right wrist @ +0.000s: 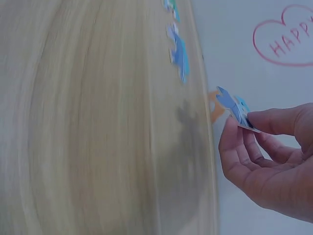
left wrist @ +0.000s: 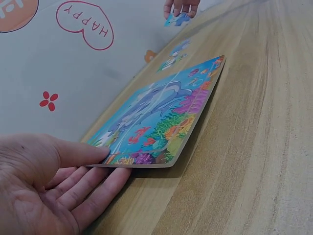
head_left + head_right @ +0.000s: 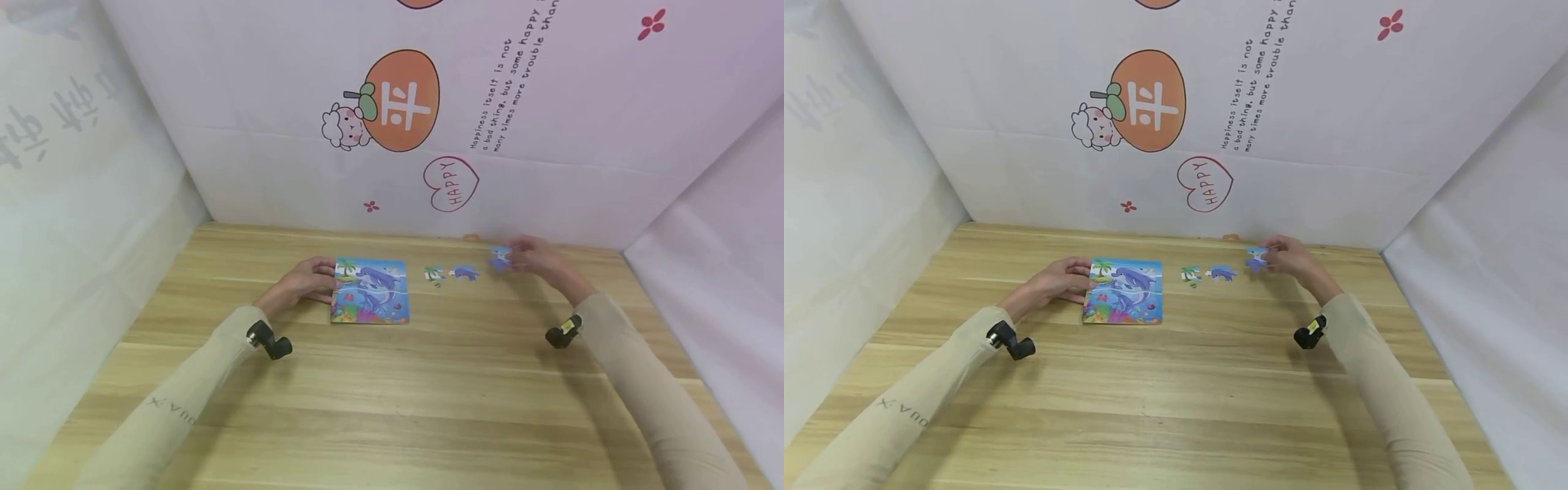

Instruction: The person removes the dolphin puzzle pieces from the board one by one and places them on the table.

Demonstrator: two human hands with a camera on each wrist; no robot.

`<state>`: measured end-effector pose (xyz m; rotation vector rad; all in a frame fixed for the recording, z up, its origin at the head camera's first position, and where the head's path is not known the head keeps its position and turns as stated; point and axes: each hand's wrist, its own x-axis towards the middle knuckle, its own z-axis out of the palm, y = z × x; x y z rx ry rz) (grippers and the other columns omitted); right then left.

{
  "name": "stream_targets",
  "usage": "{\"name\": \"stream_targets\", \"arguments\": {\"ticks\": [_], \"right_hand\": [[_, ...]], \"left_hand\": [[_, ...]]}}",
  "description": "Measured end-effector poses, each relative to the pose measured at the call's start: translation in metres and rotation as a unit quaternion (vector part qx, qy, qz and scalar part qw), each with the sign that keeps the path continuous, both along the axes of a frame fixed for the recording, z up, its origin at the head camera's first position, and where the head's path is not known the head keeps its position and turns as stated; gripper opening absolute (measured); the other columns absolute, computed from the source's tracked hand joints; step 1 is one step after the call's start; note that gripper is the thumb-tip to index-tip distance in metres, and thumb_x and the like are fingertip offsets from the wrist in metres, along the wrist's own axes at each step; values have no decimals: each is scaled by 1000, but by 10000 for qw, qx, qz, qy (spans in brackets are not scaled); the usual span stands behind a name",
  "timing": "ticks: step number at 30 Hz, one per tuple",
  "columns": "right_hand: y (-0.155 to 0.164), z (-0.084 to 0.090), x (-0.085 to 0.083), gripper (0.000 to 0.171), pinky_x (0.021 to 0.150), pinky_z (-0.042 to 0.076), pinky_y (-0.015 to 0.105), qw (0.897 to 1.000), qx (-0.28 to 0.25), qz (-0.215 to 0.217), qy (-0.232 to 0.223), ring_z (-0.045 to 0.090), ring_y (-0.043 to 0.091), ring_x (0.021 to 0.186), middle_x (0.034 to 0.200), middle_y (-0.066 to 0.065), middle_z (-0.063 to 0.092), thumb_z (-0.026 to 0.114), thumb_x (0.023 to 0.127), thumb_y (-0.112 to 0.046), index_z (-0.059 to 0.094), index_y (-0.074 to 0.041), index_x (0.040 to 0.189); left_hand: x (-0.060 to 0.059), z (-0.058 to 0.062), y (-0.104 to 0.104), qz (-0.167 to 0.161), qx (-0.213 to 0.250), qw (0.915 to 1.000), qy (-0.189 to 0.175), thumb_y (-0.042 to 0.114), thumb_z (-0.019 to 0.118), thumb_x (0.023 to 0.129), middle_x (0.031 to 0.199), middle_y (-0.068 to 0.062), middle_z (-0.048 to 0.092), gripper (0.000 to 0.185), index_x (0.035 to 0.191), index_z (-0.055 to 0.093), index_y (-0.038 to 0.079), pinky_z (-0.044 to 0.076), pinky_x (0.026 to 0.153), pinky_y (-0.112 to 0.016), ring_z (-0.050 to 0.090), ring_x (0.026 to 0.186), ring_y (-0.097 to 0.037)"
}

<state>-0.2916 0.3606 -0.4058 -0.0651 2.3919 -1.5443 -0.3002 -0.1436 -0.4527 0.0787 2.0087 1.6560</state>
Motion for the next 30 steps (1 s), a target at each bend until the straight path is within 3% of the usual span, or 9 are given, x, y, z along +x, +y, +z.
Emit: {"name": "stream_targets", "arguments": {"ticks": [7, 14, 21, 26, 30], "right_hand": [[13, -4, 7, 54, 89, 63, 27, 9978, 656, 3, -89, 65, 11, 92, 120, 19, 63, 54, 97, 5, 39, 17, 147], [12, -9, 8, 45, 82, 65, 24, 9993, 355, 101, -86, 67, 10, 86, 110, 17, 64, 52, 101, 6, 40, 22, 141], [10, -10, 12, 45, 85, 66, 27, 9987, 472, 186, -42, 69, 11, 88, 114, 23, 62, 54, 101, 5, 40, 24, 140], [4, -10, 13, 44, 85, 67, 28, 9980, 608, 148, -115, 69, 10, 87, 115, 23, 62, 55, 103, 4, 41, 24, 139], [0, -13, 10, 41, 81, 66, 25, 9973, 721, 103, -92, 68, 10, 85, 114, 25, 64, 56, 102, 3, 45, 22, 137]], "left_hand": [[0, 1, -4, -48, 160, 9998, -117, 4, 63, 103, 150, -27, 43, 66, 160, 30, -2, 67, 89, -33, 66, 111, -27], [0, 4, -8, 19, 357, 9986, -392, 14, 54, 109, 147, -27, 49, 60, 162, 30, 2, 64, 99, -37, 60, 123, -33], [1, 9, -8, -150, 520, 9973, -488, 7, 56, 107, 154, -28, 47, 61, 162, 30, 0, 61, 104, -39, 53, 138, -41], [1, 9, -9, -196, 694, 9958, -555, 5, 58, 106, 154, -29, 47, 62, 162, 30, -1, 61, 104, -38, 58, 134, -36], [0, 9, -8, -254, 608, 9967, -478, 5, 60, 105, 152, -30, 49, 63, 160, 31, -4, 61, 103, -36, 66, 122, -28]]}}
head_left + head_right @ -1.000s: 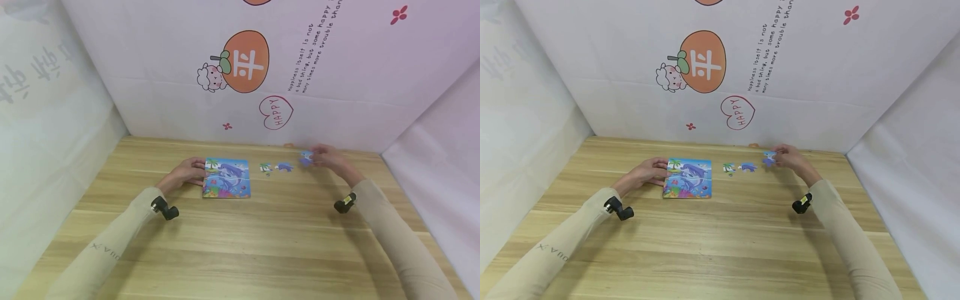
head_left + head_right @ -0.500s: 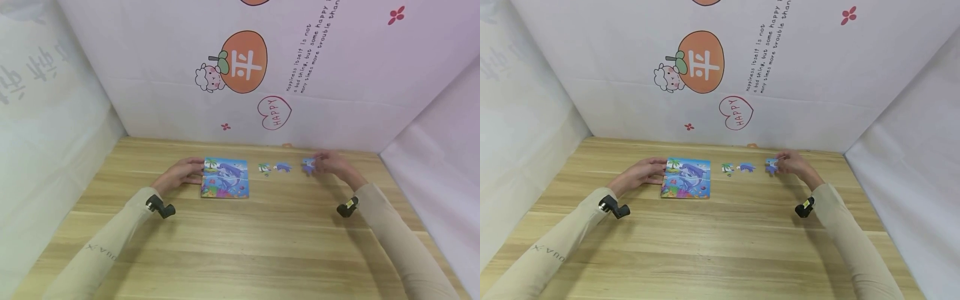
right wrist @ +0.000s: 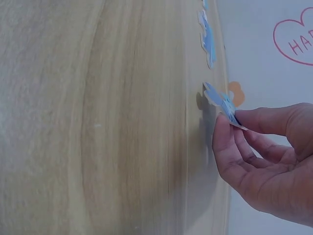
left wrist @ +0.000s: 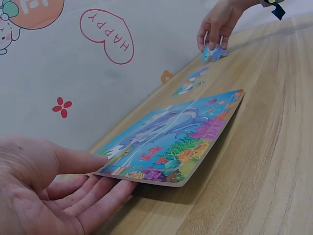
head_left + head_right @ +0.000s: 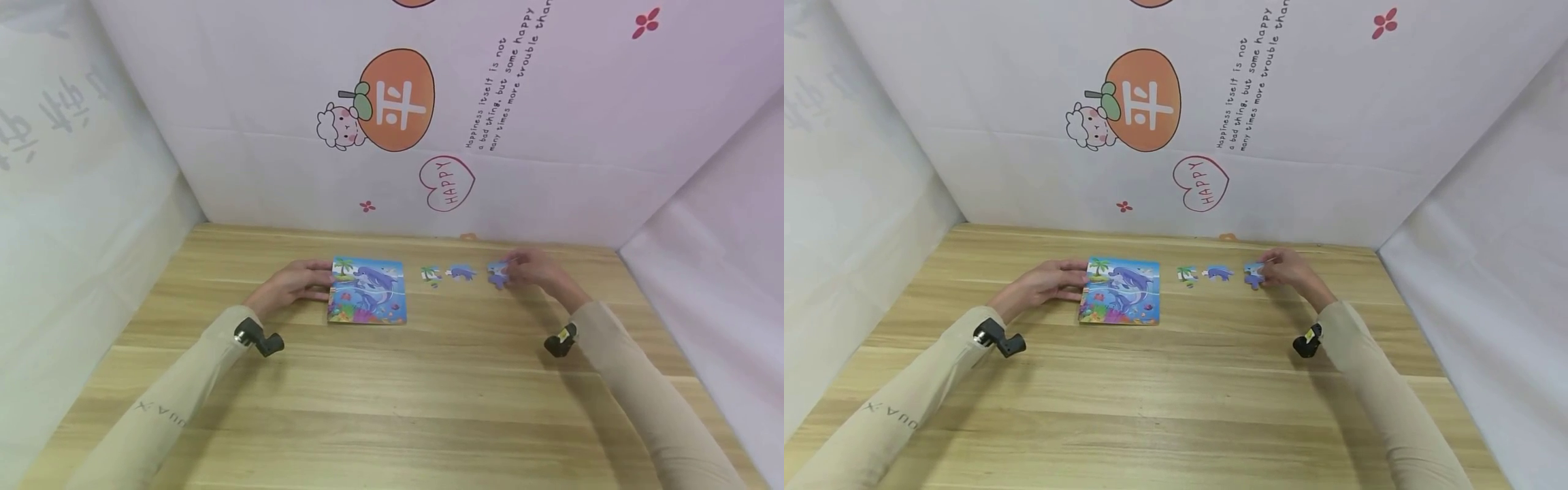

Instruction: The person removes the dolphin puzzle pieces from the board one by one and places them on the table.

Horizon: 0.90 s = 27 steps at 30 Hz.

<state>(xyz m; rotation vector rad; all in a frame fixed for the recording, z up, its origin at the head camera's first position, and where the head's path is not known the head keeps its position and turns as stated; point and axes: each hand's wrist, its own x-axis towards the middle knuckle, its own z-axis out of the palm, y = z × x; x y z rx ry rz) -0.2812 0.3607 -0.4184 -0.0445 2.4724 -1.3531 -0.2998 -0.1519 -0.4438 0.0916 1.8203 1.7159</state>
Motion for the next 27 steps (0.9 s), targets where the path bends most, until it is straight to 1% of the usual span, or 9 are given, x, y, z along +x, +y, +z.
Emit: {"name": "stream_targets", "arguments": {"ticks": [3, 6, 10, 13, 16, 20, 23, 27], "right_hand": [[-5, -2, -3, 39, 77, 65, 24, 9998, 158, -45, 109, 66, 11, 84, 110, 22, 65, 59, 102, 2, 49, 20, 134], [-11, -1, -4, 37, 74, 64, 23, 9990, 375, -112, 231, 66, 12, 82, 108, 23, 65, 60, 101, 1, 51, 20, 132], [-17, -3, -5, 36, 74, 66, 24, 9975, 601, -179, 321, 68, 15, 83, 114, 32, 64, 61, 101, 2, 53, 21, 130], [-20, -5, -6, 35, 76, 67, 29, 9960, 781, -229, 378, 70, 22, 86, 119, 37, 63, 62, 101, 2, 54, 20, 129], [-21, -8, -6, 33, 81, 65, 34, 9898, 1295, -252, 546, 68, 30, 94, 119, 34, 64, 65, 100, -3, 58, 15, 126], [-22, -12, -5, 33, 87, 60, 44, 9775, 1954, -230, 763, 63, 39, 105, 119, 29, 65, 67, 99, -12, 62, 9, 124], [-23, -15, -6, 34, 91, 59, 51, 9758, 2020, -228, 806, 62, 43, 109, 120, 30, 64, 67, 99, -14, 61, 9, 124], [-24, -16, -7, 33, 93, 58, 52, 9763, 1977, -224, 849, 61, 43, 109, 119, 31, 64, 65, 99, -12, 61, 10, 123]], "left_hand": [[0, 0, 2, 50, -130, 9999, 56, 3, 62, 104, 152, -31, 49, 63, 159, 33, -5, 63, 100, -34, 69, 113, -24], [0, -1, 5, 158, -285, 9994, 86, 0, 63, 102, 153, -30, 48, 64, 159, 34, -3, 64, 96, -34, 71, 109, -23], [0, -2, 8, 264, -370, 9989, 69, -3, 64, 100, 154, -29, 46, 66, 159, 34, -2, 65, 94, -35, 69, 109, -25], [1, -3, 9, 275, -397, 9988, 70, -2, 63, 101, 154, -28, 46, 66, 159, 33, -2, 65, 95, -36, 67, 113, -28], [2, -3, 10, 284, -401, 9988, 69, -1, 63, 102, 154, -28, 46, 65, 159, 33, -1, 65, 96, -37, 66, 118, -32], [3, -2, 11, 310, -415, 9986, 45, 0, 63, 102, 155, -27, 46, 65, 160, 33, -1, 65, 96, -37, 63, 125, -37], [4, -3, 11, 332, -446, 9984, 35, -1, 64, 101, 155, -27, 45, 66, 160, 33, -1, 65, 95, -37, 62, 125, -37], [4, -6, 11, 368, -456, 9983, 42, -2, 66, 100, 153, -25, 45, 67, 159, 34, -1, 66, 92, -36, 65, 116, -31]]}}
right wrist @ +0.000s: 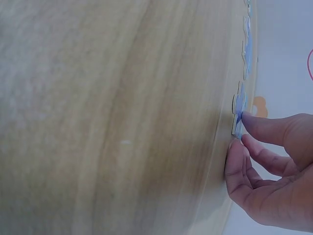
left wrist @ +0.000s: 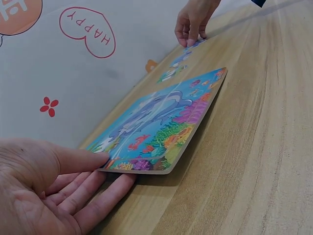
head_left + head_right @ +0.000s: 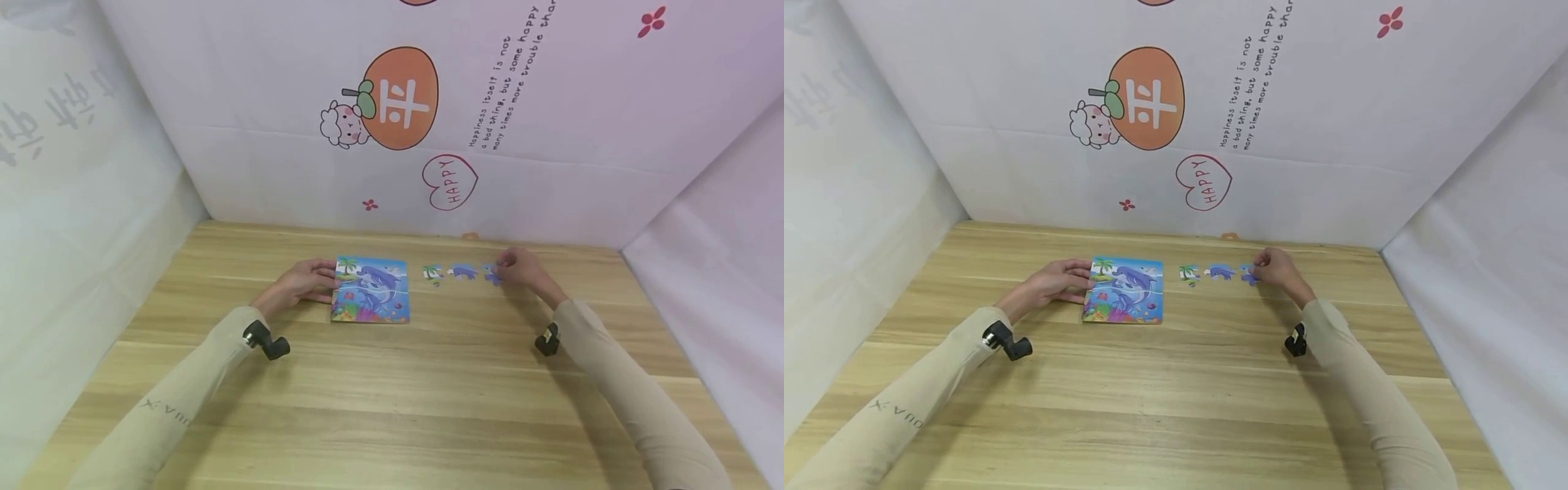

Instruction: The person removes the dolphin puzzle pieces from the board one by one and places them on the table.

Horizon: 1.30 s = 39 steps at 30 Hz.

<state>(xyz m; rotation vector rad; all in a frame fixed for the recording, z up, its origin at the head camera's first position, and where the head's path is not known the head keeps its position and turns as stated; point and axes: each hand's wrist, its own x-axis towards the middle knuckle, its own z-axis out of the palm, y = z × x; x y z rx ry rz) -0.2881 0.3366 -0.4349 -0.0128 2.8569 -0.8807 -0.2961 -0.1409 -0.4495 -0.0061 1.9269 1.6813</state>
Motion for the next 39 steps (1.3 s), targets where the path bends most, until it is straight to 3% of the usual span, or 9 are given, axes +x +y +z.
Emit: {"name": "stream_targets", "arguments": {"ticks": [9, 14, 21, 32, 39], "right_hand": [[-2, 6, 0, 31, 95, 59, 56, 9999, 68, 96, 46, 63, 45, 108, 121, 34, 65, 65, 101, -13, 62, 12, 120], [-9, 13, -4, 24, 91, 61, 57, 9984, 35, 342, 446, 66, 46, 99, 114, 37, 67, 63, 100, -5, 63, 15, 113], [-33, 23, -6, 21, 89, 61, 52, 9986, 94, 289, 426, 63, 39, 99, 113, 29, 65, 60, 103, -9, 62, 9, 113], [-82, 26, -10, 27, 103, 56, 57, 9957, -76, 665, 639, 61, 47, 116, 122, 33, 63, 61, 103, -5, 62, 13, 123], [-115, 20, -7, 8, 82, 64, 40, 9911, -308, 1069, 732, 67, 34, 97, 104, 21, 68, 64, 100, -3, 67, 4, 103]], "left_hand": [[2, -2, 1, -61, -42, 9999, 149, -1, 68, 99, 148, -23, 47, 66, 157, 36, -2, 67, 89, -34, 67, 105, -22], [1, -5, 0, -19, -28, 9998, 192, -2, 68, 99, 144, -22, 48, 66, 157, 37, -3, 67, 87, -32, 68, 101, -20], [4, -5, 0, -41, -122, 9993, 339, -2, 68, 98, 136, -19, 51, 68, 158, 36, -4, 68, 83, -29, 68, 96, -18], [4, -6, 1, -27, -89, 9994, 346, -1, 69, 98, 135, -18, 50, 68, 157, 37, -2, 68, 84, -30, 67, 98, -19], [4, -7, 0, -51, -43, 9992, 390, -1, 69, 98, 137, -19, 48, 67, 157, 37, -2, 67, 86, -31, 66, 101, -21]]}}
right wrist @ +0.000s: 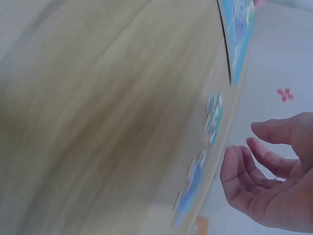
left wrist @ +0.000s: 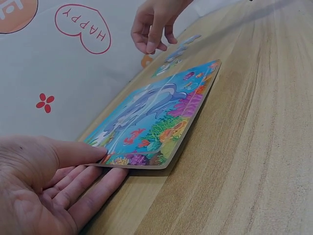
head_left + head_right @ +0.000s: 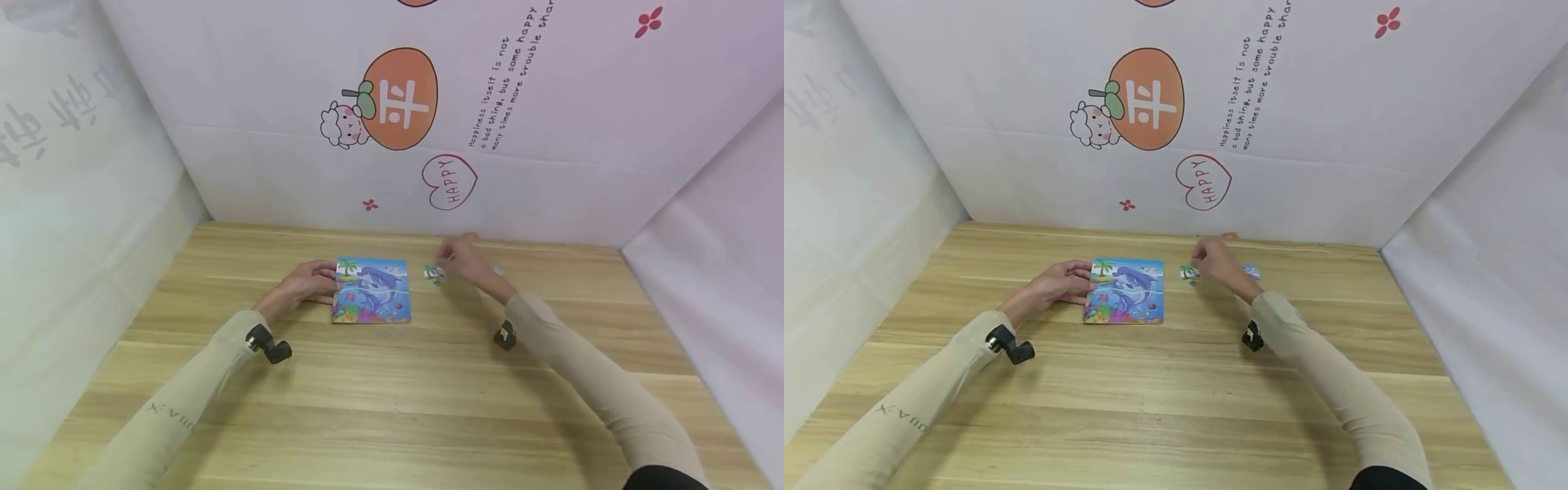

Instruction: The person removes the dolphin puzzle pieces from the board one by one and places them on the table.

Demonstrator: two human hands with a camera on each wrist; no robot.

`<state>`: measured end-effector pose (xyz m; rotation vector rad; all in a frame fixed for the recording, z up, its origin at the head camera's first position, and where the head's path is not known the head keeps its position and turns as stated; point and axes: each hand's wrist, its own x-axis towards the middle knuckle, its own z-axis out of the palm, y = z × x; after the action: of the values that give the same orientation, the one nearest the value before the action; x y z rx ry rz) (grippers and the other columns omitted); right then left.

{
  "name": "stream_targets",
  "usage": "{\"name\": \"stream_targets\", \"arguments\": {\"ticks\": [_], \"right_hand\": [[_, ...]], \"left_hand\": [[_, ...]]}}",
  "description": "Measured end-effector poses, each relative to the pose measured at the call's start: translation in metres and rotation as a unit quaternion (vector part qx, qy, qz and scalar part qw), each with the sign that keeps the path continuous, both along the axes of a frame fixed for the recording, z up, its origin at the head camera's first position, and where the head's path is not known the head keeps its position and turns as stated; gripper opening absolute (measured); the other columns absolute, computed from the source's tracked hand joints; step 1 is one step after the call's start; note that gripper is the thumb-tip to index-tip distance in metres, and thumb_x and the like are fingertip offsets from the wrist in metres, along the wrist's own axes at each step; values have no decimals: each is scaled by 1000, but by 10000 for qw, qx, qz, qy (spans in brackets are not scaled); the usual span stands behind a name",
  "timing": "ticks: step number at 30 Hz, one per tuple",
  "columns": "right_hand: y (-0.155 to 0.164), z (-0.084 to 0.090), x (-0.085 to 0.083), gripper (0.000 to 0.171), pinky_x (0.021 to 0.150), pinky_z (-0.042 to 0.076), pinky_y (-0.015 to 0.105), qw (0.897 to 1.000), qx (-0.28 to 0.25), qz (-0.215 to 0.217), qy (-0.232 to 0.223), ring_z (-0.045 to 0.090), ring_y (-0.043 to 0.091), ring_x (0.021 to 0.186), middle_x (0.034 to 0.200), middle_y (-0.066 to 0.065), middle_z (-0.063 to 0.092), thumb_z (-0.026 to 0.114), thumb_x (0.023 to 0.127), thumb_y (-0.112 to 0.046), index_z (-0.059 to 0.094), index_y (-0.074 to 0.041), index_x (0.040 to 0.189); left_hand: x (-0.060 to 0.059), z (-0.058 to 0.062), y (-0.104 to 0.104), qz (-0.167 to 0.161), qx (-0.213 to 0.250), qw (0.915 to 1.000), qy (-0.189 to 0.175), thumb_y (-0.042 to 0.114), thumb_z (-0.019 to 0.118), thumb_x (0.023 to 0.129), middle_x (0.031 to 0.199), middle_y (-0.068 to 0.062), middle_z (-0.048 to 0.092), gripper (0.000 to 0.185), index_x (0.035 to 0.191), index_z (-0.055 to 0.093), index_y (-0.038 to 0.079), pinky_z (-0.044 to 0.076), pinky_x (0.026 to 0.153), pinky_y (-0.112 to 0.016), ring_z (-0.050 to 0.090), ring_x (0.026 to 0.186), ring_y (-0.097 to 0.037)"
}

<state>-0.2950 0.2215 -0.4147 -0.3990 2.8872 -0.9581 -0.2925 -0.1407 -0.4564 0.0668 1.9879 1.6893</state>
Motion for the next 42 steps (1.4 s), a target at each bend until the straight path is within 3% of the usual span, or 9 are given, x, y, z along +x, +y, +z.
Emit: {"name": "stream_targets", "arguments": {"ticks": [4, 11, 18, 24, 30, 35, 42], "right_hand": [[-16, 5, 2, 9, 78, 65, 38, 9999, -31, -8, -157, 68, 32, 97, 107, 18, 68, 66, 101, -7, 66, 1, 106], [-43, 11, 1, 14, 87, 64, 41, 9988, -335, 118, -324, 68, 35, 105, 111, 20, 68, 64, 103, -7, 65, 4, 112], [-72, 9, -4, 15, 92, 63, 42, 9973, -553, 446, -177, 68, 36, 104, 109, 22, 69, 66, 101, -5, 65, 6, 111], [-86, 1, -3, 16, 93, 63, 41, 9961, -506, 618, -376, 68, 35, 106, 111, 20, 68, 69, 100, -7, 64, 3, 112], [-102, -4, -2, 25, 98, 62, 42, 9959, -277, 836, -222, 67, 33, 108, 114, 20, 70, 74, 96, -7, 66, 4, 117], [-122, -8, -1, 32, 101, 60, 39, 9921, -59, 1223, -271, 65, 31, 112, 118, 17, 69, 80, 93, -11, 67, 3, 118], [-145, -10, 5, 53, 110, 54, 43, 9840, 38, 1647, -681, 53, 35, 126, 138, 22, 52, 83, 92, -20, 57, 3, 132]], "left_hand": [[0, -1, -1, -53, -20, 10000, 76, 2, 69, 99, 141, -21, 46, 68, 158, 36, -1, 67, 86, -30, 67, 102, -21], [1, -2, -2, -65, 13, 9999, 111, 1, 68, 99, 141, -22, 46, 67, 158, 36, -2, 67, 87, -30, 67, 101, -22], [1, -3, -2, -58, 30, 9998, 191, 2, 69, 99, 141, -23, 46, 67, 157, 36, -3, 67, 86, -30, 67, 102, -22], [1, -4, -1, 37, 47, 9999, 145, -1, 69, 97, 139, -21, 48, 67, 156, 37, -4, 68, 84, -30, 68, 99, -19], [2, -2, 1, 111, 14, 9998, 174, -1, 69, 97, 137, -20, 48, 66, 155, 38, -4, 68, 83, -28, 67, 99, -19], [4, 0, 1, 125, -7, 9998, 121, -1, 68, 99, 137, -19, 48, 66, 157, 36, -5, 67, 83, -28, 67, 99, -18], [2, 3, 1, 83, -51, 10000, -8, -1, 68, 98, 134, -16, 52, 63, 154, 40, -1, 67, 87, -30, 67, 101, -20]]}}
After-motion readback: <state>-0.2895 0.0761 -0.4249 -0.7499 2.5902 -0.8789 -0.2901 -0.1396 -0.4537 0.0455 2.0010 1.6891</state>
